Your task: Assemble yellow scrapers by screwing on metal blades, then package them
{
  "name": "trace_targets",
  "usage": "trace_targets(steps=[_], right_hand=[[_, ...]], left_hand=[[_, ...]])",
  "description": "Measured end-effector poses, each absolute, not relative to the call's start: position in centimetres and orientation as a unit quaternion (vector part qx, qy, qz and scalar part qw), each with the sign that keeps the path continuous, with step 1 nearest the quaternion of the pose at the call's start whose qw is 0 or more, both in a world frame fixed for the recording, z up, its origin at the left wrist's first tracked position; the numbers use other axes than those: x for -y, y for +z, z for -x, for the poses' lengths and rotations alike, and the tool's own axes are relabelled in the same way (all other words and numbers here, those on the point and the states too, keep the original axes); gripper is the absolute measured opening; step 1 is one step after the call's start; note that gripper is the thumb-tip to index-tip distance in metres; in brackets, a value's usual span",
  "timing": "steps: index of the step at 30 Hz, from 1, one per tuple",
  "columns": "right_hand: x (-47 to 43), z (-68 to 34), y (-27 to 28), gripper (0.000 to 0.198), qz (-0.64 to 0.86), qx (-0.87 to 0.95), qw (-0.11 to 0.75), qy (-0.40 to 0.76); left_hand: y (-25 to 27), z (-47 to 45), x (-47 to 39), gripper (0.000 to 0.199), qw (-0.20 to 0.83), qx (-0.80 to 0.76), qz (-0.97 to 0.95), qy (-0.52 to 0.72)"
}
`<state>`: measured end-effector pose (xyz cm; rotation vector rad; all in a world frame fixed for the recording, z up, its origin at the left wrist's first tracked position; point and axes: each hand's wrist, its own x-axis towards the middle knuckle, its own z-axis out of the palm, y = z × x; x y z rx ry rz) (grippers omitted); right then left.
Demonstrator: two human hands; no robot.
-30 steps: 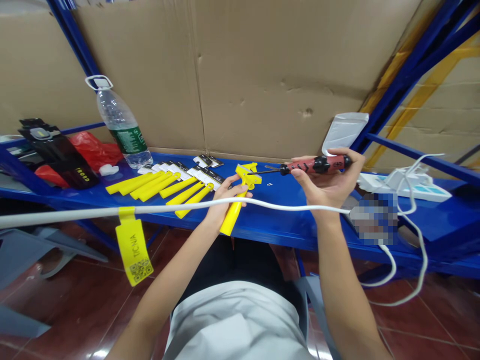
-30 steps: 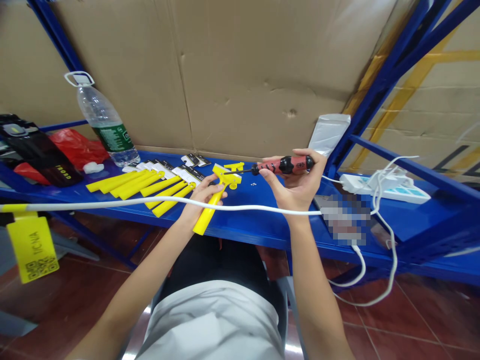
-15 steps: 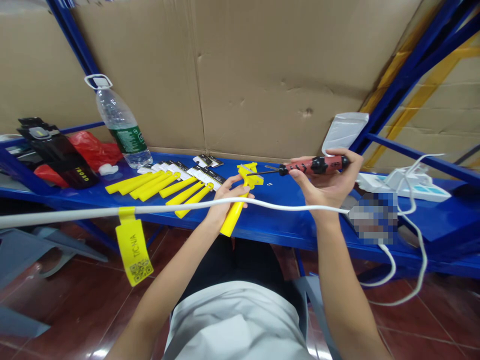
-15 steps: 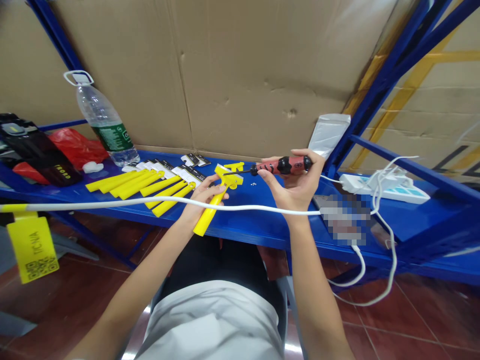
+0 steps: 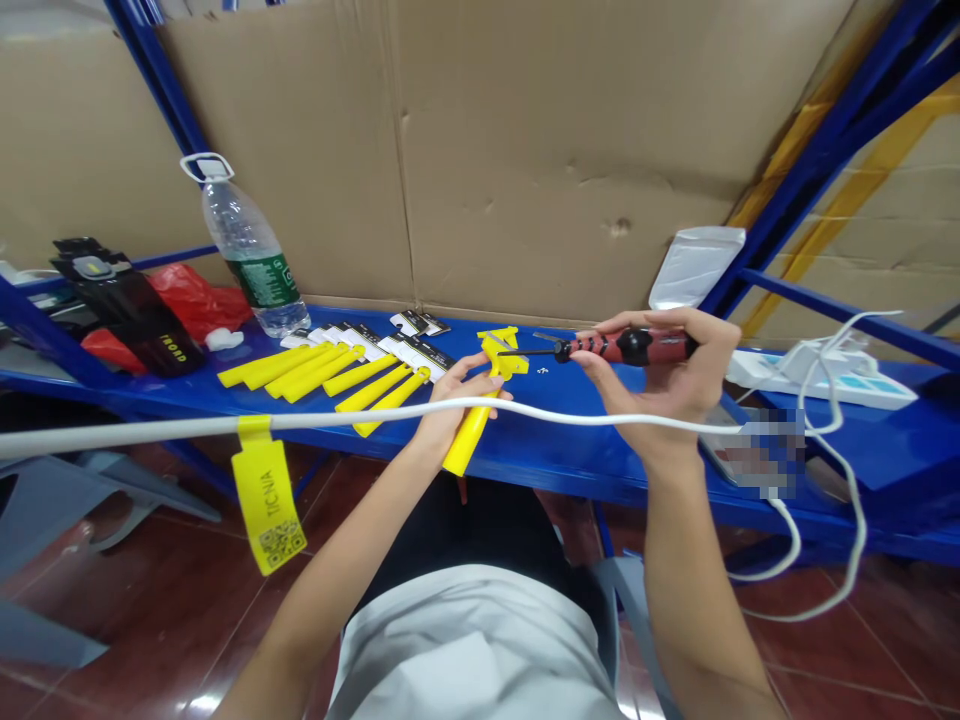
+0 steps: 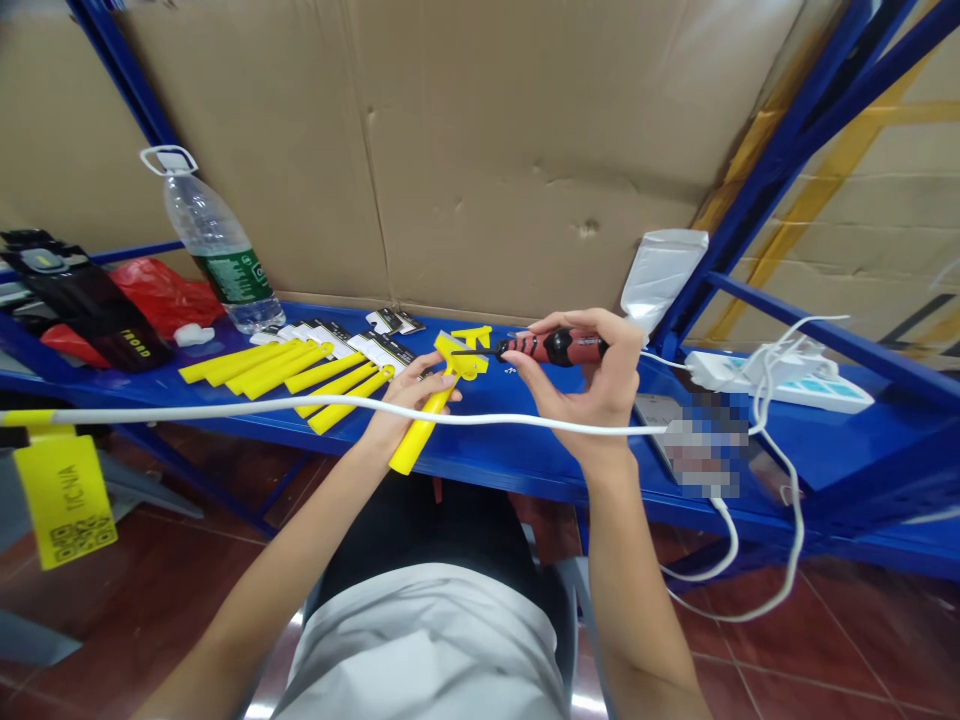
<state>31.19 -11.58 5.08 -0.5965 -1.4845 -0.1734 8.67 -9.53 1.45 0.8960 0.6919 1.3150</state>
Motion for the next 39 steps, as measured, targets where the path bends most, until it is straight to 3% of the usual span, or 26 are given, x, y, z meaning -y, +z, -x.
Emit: trace_targets(steps=[10,20,28,34,39], right_hand=[[10.9,-31.4,5.0,0.065,0.211,0.713,0.667,0.040],[11.1,-33.4,5.2,0.049,0.304,0.695,0.639,-0.130],[12.1,-33.2,6.1,0.045,0.292,0.728,0.617,-0.063],[11.8,-33.5,5.9,0.022,0.331,0.728,0.595,-0.075],[11.0,-34.0,5.5,0.021,0.352,0.705,0.603,-0.125]], left_hand=[[1.0,-8.4,8.8,0.061,0.648,-0.300,-0.370,0.594],[1.5,-8.4,9.2,0.056,0.634,-0.320,-0.375,0.595],[1.4,-8.4,9.2,0.057,0.635,-0.317,-0.373,0.598],[1.1,-8.3,8.9,0.060,0.633,-0.318,-0.367,0.602],[1.0,-8.3,8.9,0.058,0.629,-0.321,-0.370,0.604]])
